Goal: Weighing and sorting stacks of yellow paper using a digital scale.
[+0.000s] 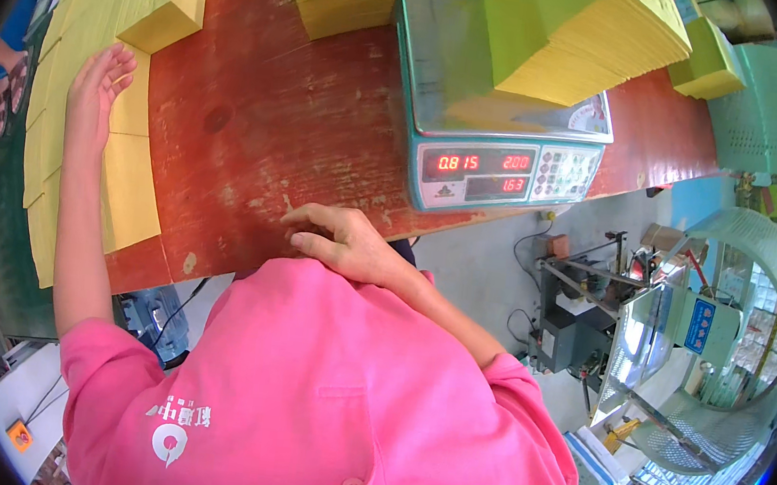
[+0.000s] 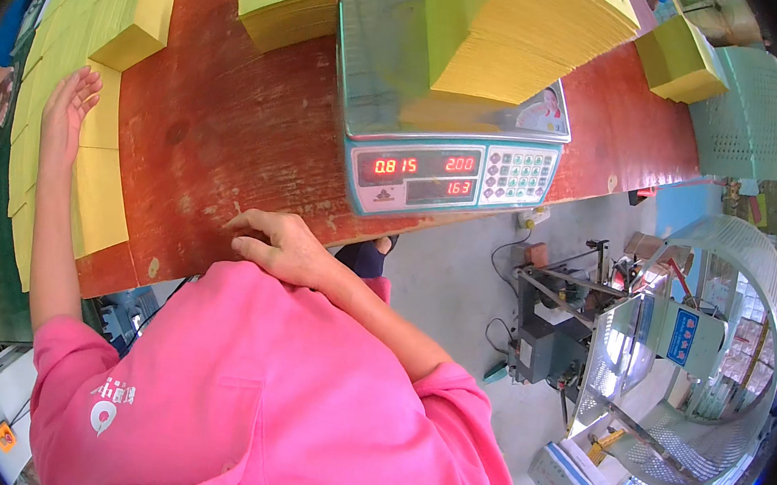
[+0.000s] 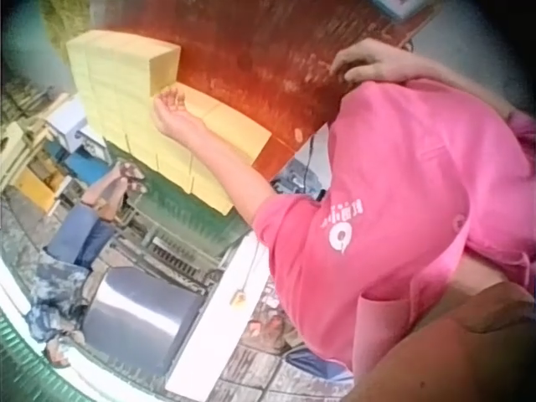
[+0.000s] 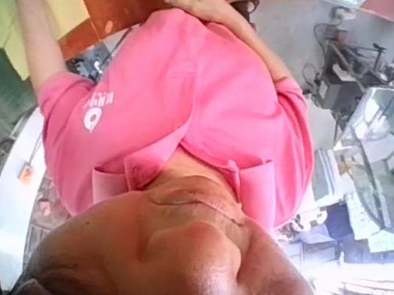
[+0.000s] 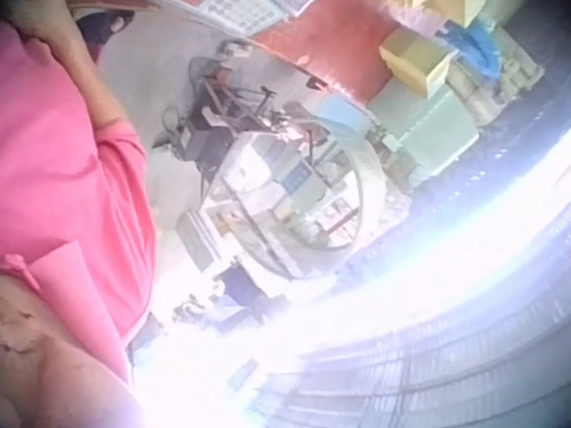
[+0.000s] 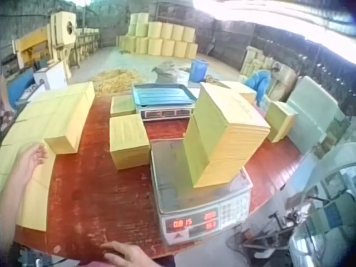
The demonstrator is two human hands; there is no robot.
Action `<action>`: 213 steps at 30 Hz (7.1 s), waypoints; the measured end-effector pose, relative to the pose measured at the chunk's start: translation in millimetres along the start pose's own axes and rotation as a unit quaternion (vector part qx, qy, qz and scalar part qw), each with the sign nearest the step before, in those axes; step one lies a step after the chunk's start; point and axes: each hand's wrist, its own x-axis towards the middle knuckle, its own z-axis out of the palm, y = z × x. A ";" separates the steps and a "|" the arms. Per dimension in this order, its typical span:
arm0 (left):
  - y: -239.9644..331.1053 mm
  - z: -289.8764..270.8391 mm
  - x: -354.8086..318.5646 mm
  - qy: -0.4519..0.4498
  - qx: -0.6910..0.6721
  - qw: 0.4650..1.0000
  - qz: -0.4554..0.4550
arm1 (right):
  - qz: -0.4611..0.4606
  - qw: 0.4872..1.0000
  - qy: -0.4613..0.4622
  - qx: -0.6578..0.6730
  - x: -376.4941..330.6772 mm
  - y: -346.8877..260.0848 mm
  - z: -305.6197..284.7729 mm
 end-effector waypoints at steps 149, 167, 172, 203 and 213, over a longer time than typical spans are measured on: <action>28.7 335.2 -219.4 0.101 -0.115 0.983 0.105 | -0.145 0.884 0.438 0.073 -124.1 -21.7 -369.6; 110.7 443.5 -67.5 -0.182 -0.242 0.946 0.119 | -0.288 0.878 0.288 0.252 12.4 -196.2 -335.2; 68.2 315.3 -65.2 -0.086 -0.104 0.978 0.159 | -0.416 0.817 0.394 0.069 -61.7 -177.3 -298.6; 3.5 21.9 101.3 -0.081 0.618 0.725 0.292 | -0.058 0.983 0.171 0.019 -26.3 -101.4 -95.9; 7.4 45.7 56.3 0.029 0.632 0.679 0.372 | -0.071 0.988 0.135 0.022 -33.6 -91.5 -90.3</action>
